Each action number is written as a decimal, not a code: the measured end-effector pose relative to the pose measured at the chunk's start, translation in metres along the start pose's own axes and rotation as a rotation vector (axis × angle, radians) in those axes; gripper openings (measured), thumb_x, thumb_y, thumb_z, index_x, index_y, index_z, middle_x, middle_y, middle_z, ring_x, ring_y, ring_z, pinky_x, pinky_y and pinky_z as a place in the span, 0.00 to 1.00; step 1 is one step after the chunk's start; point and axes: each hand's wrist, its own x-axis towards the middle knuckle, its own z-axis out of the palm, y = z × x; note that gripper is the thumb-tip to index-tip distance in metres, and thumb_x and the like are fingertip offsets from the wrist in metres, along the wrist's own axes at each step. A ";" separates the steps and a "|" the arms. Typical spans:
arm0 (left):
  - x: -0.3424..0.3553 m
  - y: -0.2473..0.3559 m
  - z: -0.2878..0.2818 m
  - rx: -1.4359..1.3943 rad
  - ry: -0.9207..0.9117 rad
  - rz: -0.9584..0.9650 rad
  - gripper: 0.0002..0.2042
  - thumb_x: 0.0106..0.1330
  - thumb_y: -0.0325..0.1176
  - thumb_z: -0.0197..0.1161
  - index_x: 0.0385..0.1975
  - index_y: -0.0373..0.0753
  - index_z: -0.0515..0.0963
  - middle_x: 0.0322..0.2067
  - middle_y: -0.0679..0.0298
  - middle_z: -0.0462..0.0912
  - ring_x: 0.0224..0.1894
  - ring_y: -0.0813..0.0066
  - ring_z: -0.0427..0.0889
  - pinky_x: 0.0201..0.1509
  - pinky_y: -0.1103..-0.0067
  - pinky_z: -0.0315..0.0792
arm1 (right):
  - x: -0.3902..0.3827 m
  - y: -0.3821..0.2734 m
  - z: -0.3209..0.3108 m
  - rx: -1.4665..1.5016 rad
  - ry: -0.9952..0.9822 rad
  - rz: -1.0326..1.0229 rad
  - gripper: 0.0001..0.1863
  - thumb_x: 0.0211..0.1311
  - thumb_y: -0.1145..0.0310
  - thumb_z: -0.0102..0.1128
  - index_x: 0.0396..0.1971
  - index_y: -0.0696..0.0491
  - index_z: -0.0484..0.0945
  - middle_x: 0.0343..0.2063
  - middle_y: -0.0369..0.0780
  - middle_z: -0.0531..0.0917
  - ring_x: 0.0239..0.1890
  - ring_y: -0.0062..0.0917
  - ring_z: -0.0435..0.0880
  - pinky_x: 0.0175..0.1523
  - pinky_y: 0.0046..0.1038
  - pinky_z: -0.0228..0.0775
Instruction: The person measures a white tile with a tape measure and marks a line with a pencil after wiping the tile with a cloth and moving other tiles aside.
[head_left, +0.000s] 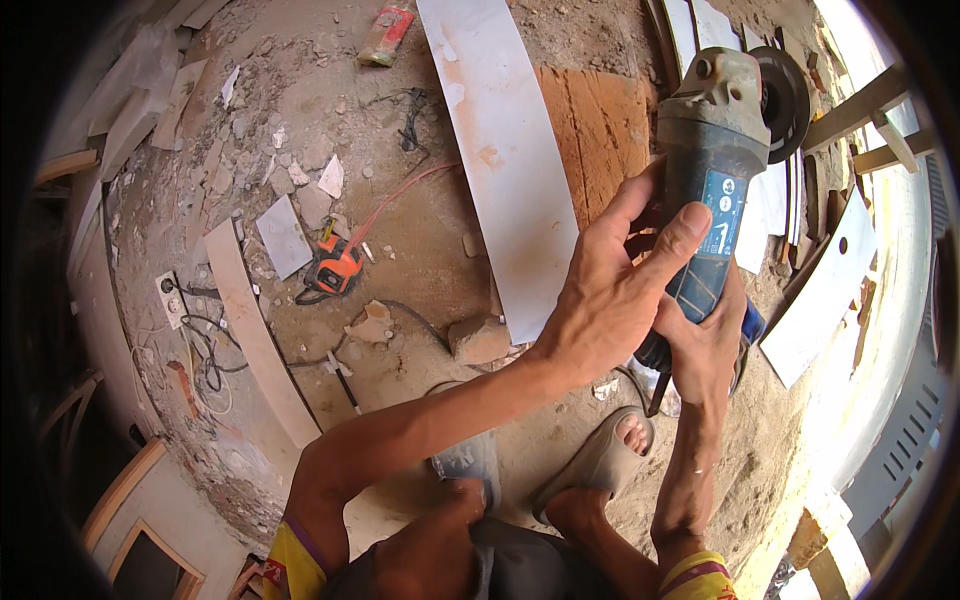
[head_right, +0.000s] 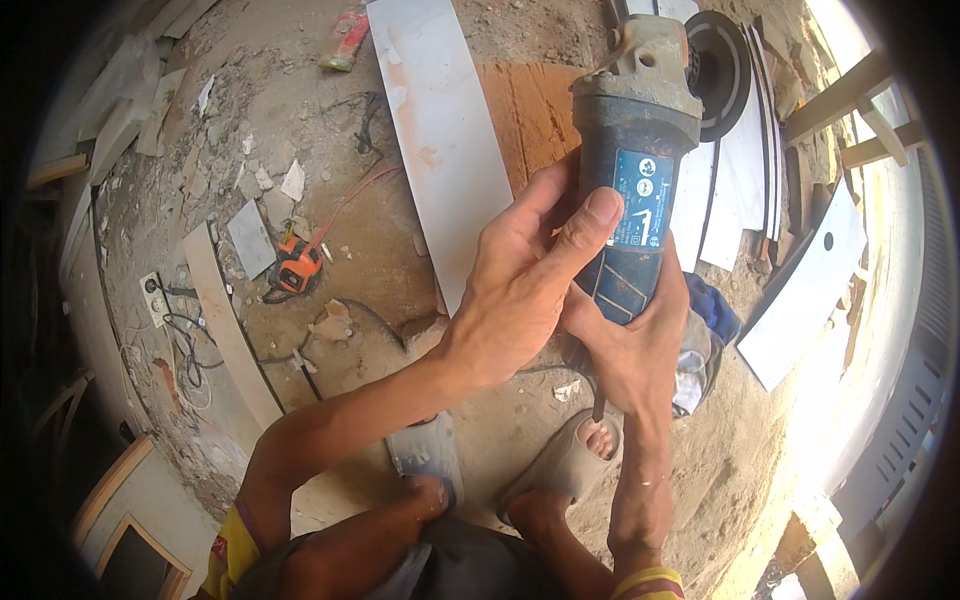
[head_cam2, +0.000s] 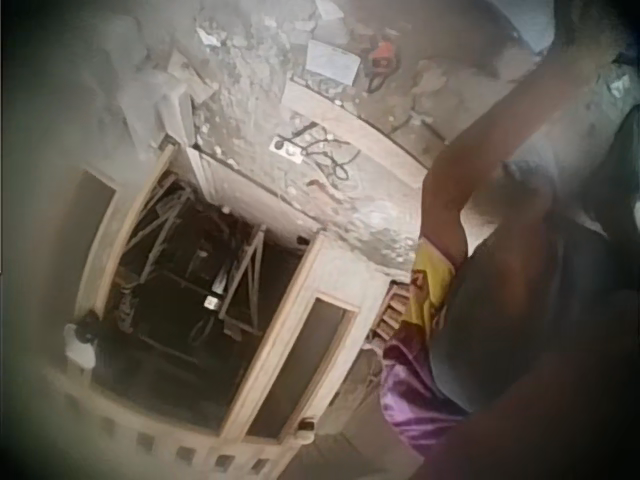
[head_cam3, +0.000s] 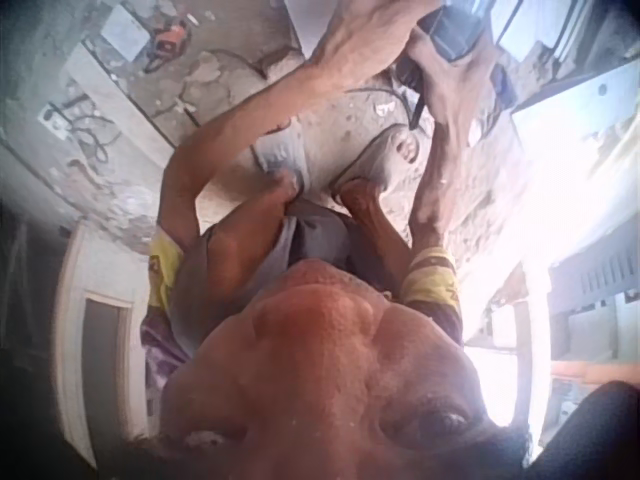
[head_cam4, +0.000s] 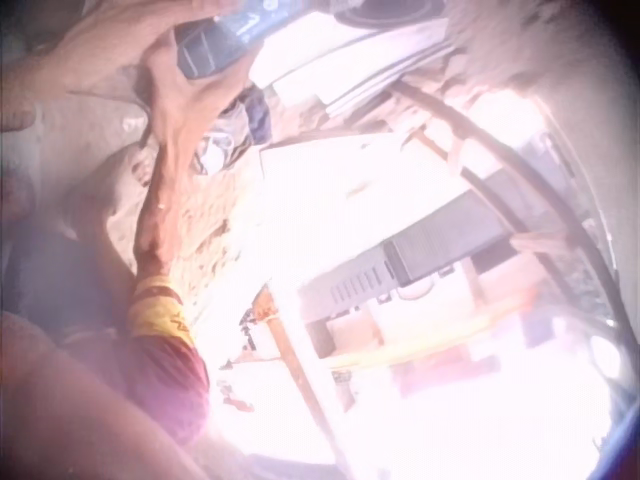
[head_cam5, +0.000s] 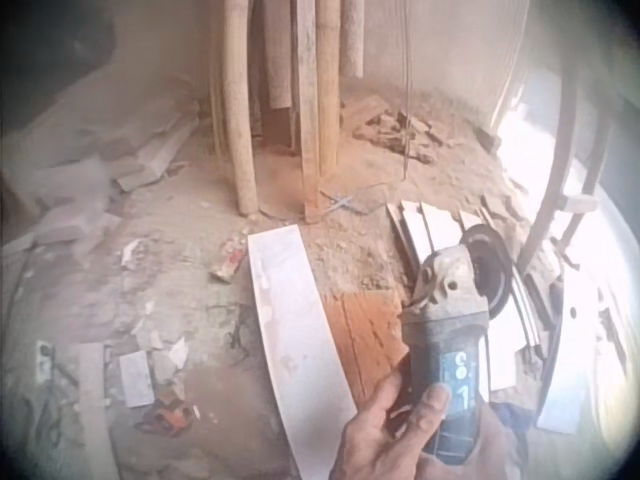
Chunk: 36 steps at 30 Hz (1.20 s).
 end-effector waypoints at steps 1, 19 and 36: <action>-0.001 0.002 -0.002 -0.026 -0.011 -0.004 0.33 0.81 0.54 0.63 0.73 0.33 0.69 0.57 0.56 0.83 0.56 0.71 0.82 0.60 0.76 0.79 | -0.002 -0.004 0.002 -0.010 -0.021 0.007 0.37 0.52 0.66 0.77 0.62 0.62 0.74 0.42 0.40 0.87 0.40 0.22 0.87 0.49 0.28 0.82; 0.026 0.011 -0.109 0.710 0.663 0.263 0.34 0.81 0.55 0.60 0.72 0.31 0.66 0.64 0.47 0.74 0.68 0.55 0.71 0.71 0.59 0.69 | -0.008 -0.002 0.027 -0.215 0.055 -0.110 0.27 0.58 0.61 0.78 0.51 0.60 0.75 0.35 0.40 0.86 0.33 0.22 0.85 0.42 0.28 0.80; 0.016 0.051 -0.192 0.011 0.769 0.332 0.21 0.86 0.39 0.55 0.69 0.31 0.72 0.62 0.54 0.81 0.64 0.63 0.82 0.69 0.68 0.77 | -0.011 0.009 -0.006 -0.477 0.267 -0.117 0.28 0.61 0.61 0.78 0.55 0.60 0.77 0.39 0.46 0.90 0.38 0.30 0.89 0.49 0.34 0.81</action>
